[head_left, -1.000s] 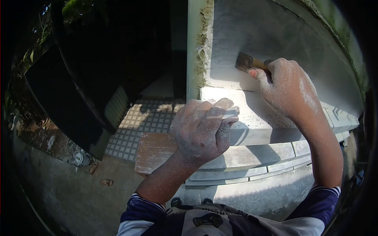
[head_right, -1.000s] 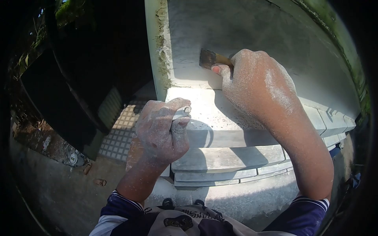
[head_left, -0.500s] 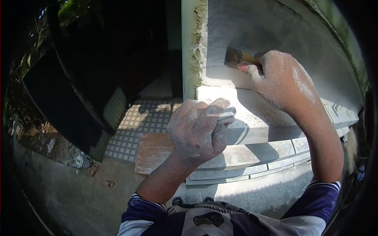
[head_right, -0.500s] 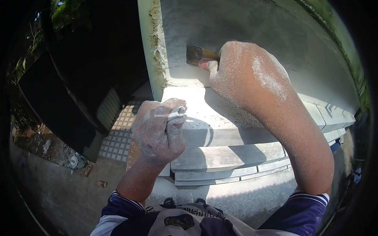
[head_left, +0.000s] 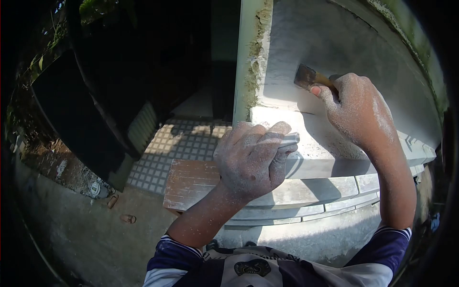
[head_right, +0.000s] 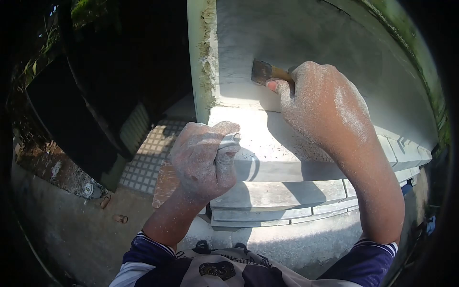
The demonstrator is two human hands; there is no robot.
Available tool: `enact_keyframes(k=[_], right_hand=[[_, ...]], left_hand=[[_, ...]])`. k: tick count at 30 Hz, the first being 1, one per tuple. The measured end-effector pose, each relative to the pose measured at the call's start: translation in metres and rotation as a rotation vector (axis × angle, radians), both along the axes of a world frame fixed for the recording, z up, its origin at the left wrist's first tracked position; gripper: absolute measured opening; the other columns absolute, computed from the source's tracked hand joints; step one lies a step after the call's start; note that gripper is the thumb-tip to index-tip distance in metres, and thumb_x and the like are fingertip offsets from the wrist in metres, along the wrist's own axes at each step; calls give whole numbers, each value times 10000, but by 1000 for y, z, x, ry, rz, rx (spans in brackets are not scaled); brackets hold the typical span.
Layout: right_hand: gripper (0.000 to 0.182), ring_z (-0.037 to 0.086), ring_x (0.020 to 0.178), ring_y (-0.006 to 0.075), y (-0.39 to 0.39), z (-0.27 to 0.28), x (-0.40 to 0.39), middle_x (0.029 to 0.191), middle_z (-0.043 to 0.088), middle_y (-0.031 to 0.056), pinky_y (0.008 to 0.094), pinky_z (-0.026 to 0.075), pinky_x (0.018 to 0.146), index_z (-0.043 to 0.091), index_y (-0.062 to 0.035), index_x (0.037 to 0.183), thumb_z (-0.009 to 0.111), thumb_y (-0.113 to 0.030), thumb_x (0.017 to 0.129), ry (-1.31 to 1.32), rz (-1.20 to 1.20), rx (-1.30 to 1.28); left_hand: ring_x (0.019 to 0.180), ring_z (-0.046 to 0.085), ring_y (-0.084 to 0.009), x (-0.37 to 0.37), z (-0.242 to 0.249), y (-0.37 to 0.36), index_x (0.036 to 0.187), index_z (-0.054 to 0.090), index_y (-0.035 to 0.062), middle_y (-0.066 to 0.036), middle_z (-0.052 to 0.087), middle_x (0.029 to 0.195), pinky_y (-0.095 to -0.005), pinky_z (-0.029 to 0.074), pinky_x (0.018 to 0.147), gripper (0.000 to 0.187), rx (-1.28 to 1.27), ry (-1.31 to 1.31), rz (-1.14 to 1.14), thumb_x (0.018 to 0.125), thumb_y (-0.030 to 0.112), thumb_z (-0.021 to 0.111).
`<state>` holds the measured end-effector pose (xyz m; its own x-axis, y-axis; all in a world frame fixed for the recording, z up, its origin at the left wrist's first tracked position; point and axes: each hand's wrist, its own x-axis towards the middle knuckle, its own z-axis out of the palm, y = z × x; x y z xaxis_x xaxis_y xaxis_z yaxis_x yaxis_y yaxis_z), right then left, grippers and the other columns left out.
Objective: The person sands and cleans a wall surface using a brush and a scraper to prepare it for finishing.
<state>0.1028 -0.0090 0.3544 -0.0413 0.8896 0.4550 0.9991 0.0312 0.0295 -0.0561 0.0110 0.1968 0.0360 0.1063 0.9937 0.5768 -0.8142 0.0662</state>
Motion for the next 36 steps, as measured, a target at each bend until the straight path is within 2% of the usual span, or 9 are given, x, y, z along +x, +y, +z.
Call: enact_keyframes(k=[7, 11, 16, 18, 20, 24, 27, 33, 36], right_hand=[[447, 732, 660, 355, 7, -1, -18, 682, 689, 251, 438, 601, 671, 760, 61, 868, 610, -332, 1019, -39, 126, -135], [367, 710, 675, 364, -8, -13, 34, 699, 683, 246, 461, 563, 681, 714, 47, 880, 604, -276, 1013, -26, 73, -126], [91, 675, 752, 390, -52, -49, 96, 811, 655, 219, 472, 509, 693, 609, 22, 955, 623, -66, 938, 73, 247, 131], [128, 652, 755, 387, -56, -59, 118, 867, 625, 168, 467, 492, 672, 629, 9, 968, 669, 20, 847, 64, 402, 203], [143, 639, 751, 367, -54, -65, 135, 861, 629, 145, 456, 492, 670, 659, 3, 958, 698, 15, 821, 121, 443, 256], [128, 617, 790, 325, -45, -77, 154, 853, 632, 114, 442, 484, 743, 717, -12, 929, 745, -55, 812, 147, 401, 373], [131, 609, 825, 305, -38, -85, 159, 860, 644, 93, 436, 452, 829, 738, -39, 919, 756, -133, 829, 176, 383, 462], [119, 614, 821, 273, -29, -98, 166, 848, 664, 53, 415, 418, 818, 751, -92, 876, 765, -202, 834, 133, 386, 535], [109, 612, 835, 289, -27, -103, 164, 837, 656, 71, 411, 417, 821, 727, -81, 864, 744, -183, 829, 134, 393, 611]], left_hand=[[696, 628, -225, -1, 1, 1, 964, 712, 19, -98, 729, 883, -351, 503, 610, 137, 0, 21, 84, 968, 129, 630], [700, 631, -220, -1, -2, 4, 1017, 673, 15, -119, 726, 891, -348, 508, 611, 148, 37, 35, 73, 1007, 141, 595], [736, 668, -201, 1, 1, 7, 1115, 598, -2, -123, 727, 884, -326, 530, 626, 190, 83, 62, 93, 1051, 172, 552], [763, 685, -184, 0, 0, 3, 1134, 568, -13, -129, 728, 889, -310, 540, 656, 223, -2, 37, 80, 1062, 197, 543], [795, 696, -165, 0, -4, -3, 1151, 537, -25, -138, 727, 898, -294, 547, 696, 261, -160, -43, 30, 1070, 223, 534], [857, 701, -141, 1, -6, -6, 1246, 425, -63, -173, 706, 967, -278, 549, 782, 314, -195, -86, -115, 1077, 191, 496], [747, 688, -196, 5, -6, -3, 1128, 568, -28, -143, 700, 922, -334, 549, 670, 207, -192, -236, -237, 997, 121, 627], [861, 638, -210, -11, 46, -25, 980, 749, 48, -63, 661, 962, -369, 508, 786, 116, -160, 163, 366, 898, 129, 735], [873, 641, -229, -6, 76, -16, 978, 758, 62, -57, 676, 946, -383, 494, 827, 139, -67, 332, 467, 882, 162, 766]])
